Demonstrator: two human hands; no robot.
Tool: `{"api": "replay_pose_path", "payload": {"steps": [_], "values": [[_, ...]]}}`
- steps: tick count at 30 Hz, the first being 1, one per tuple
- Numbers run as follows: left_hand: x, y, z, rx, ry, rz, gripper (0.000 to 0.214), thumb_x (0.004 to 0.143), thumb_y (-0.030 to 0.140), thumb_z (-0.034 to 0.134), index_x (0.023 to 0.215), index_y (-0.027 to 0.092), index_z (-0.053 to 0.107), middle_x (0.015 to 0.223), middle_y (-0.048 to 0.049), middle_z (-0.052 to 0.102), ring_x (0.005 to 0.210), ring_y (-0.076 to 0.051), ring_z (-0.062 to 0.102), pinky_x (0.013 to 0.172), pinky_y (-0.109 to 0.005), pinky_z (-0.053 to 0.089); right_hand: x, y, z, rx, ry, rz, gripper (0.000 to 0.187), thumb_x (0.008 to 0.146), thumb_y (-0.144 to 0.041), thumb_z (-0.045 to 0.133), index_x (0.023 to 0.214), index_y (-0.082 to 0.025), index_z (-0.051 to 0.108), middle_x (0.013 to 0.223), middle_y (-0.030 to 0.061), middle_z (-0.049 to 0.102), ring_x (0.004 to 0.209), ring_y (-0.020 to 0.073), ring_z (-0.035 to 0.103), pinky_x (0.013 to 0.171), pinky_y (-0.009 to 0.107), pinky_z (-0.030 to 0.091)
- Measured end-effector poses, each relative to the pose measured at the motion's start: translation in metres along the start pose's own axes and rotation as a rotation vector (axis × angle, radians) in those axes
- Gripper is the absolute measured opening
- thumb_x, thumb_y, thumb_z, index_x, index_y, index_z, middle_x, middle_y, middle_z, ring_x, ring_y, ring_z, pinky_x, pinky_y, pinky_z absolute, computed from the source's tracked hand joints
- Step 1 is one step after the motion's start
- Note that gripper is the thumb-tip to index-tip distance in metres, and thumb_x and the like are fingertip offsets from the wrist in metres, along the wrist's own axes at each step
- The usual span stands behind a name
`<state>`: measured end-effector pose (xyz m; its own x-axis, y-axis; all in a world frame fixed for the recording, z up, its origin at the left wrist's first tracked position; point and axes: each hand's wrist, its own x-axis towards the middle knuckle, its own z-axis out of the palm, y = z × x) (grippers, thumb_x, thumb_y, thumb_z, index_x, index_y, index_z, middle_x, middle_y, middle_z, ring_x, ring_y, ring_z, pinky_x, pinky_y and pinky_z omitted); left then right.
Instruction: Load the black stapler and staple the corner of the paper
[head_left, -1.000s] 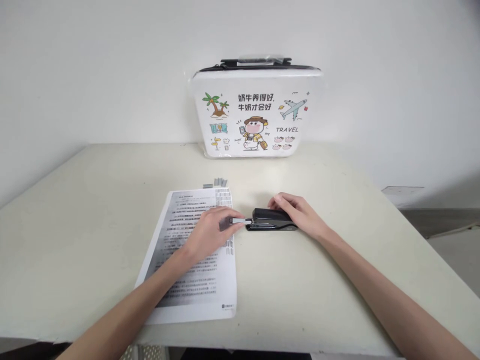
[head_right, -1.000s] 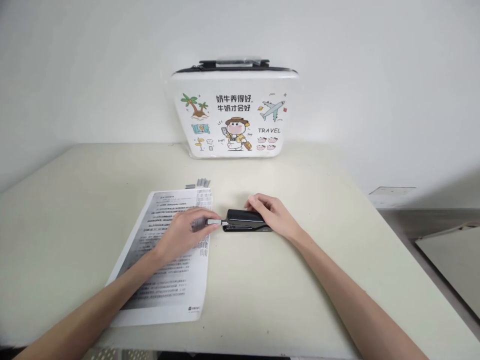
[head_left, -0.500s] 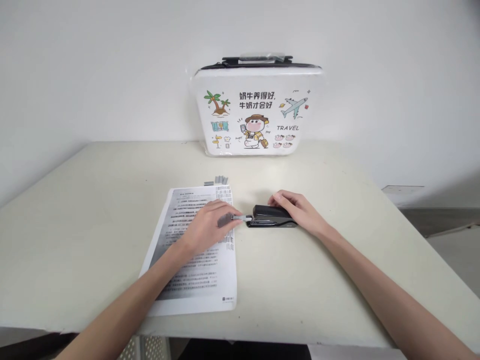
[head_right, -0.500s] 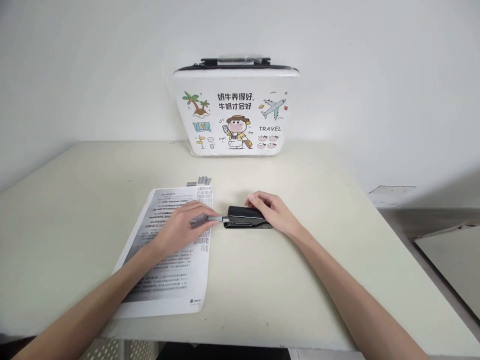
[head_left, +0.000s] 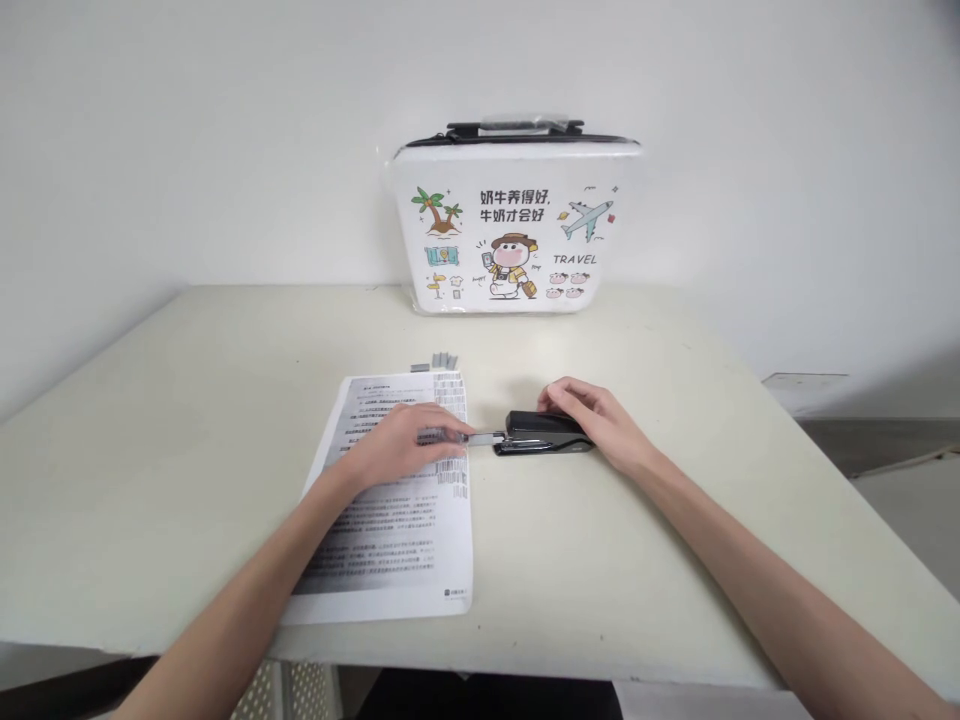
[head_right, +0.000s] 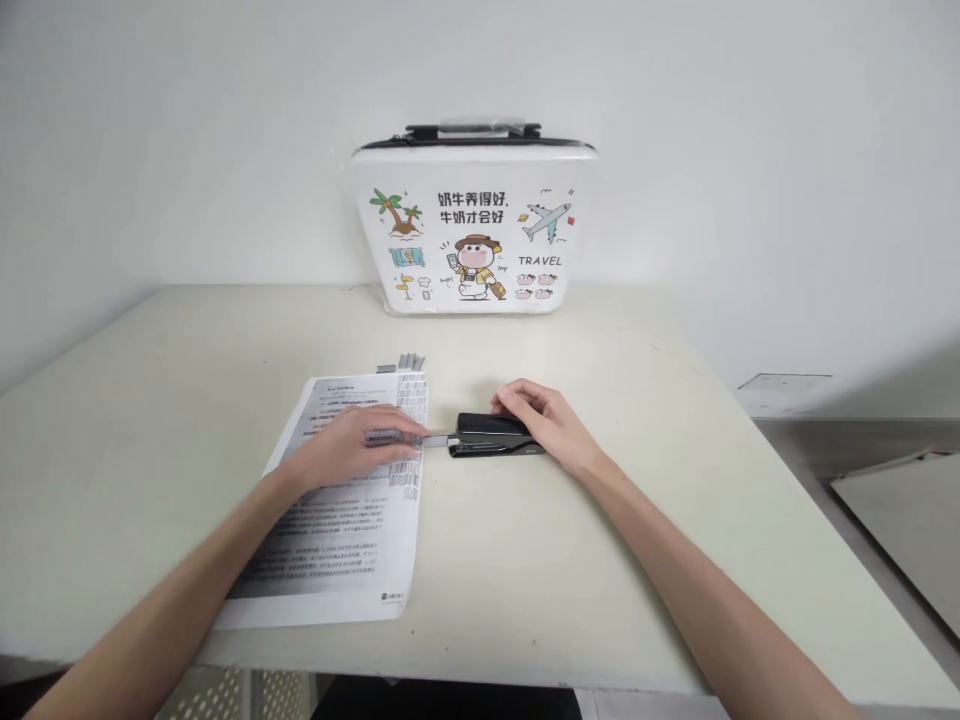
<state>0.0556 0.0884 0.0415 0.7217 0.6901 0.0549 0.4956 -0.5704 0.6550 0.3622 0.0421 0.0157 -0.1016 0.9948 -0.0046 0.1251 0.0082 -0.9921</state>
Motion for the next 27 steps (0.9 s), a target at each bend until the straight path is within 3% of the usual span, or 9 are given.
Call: {"api": "replay_pose_path", "payload": {"steps": [5,9,14,19,27], "values": [[0.0,0.002,0.007,-0.119,-0.013,0.029,0.023,0.089,0.044,0.081,0.106,0.029,0.082,0.099,-0.0017,0.081,0.09,-0.019,0.075,0.088,-0.032,0.055,-0.002,0.001,0.008,0.14,-0.005,-0.01,0.043,0.095,-0.065,0.063,0.09,-0.023,0.07,0.098,0.0042,0.072,0.094,0.0204,0.066,0.089,0.032,0.052],[0.004,0.011,0.023,-0.198,0.025,0.102,0.021,0.088,0.046,0.083,0.098,0.027,0.082,0.09,-0.0019,0.08,0.082,-0.017,0.073,0.082,-0.031,0.055,-0.005,-0.002,0.014,0.149,-0.03,-0.012,0.049,0.094,-0.07,0.061,0.089,-0.022,0.069,0.096,0.0064,0.071,0.092,0.0215,0.065,0.089,0.034,0.053],[0.005,0.011,0.032,-0.209,0.071,0.082,0.031,0.084,0.052,0.085,0.093,0.024,0.076,0.082,0.0003,0.076,0.072,-0.015,0.067,0.072,-0.027,0.053,-0.01,-0.008,0.028,0.138,-0.062,-0.025,0.054,0.093,-0.074,0.057,0.087,-0.022,0.068,0.094,0.0069,0.072,0.09,0.0219,0.066,0.089,0.035,0.054],[0.002,0.005,0.034,-0.146,0.062,0.093,0.039,0.083,0.056,0.084,0.1,0.023,0.073,0.076,0.003,0.07,0.065,-0.013,0.059,0.065,-0.024,0.048,-0.014,-0.009,0.038,0.152,-0.106,-0.033,0.052,0.094,-0.073,0.058,0.086,-0.022,0.069,0.094,0.0057,0.073,0.09,0.0212,0.067,0.088,0.033,0.053],[0.003,0.007,0.038,-0.035,0.047,0.068,0.042,0.087,0.062,0.077,0.099,0.023,0.068,0.072,0.005,0.063,0.064,-0.013,0.059,0.064,-0.023,0.045,-0.013,-0.004,0.036,0.15,-0.122,-0.065,0.051,0.096,-0.07,0.057,0.086,-0.022,0.07,0.095,0.0049,0.073,0.09,0.02,0.066,0.088,0.032,0.051]]}}
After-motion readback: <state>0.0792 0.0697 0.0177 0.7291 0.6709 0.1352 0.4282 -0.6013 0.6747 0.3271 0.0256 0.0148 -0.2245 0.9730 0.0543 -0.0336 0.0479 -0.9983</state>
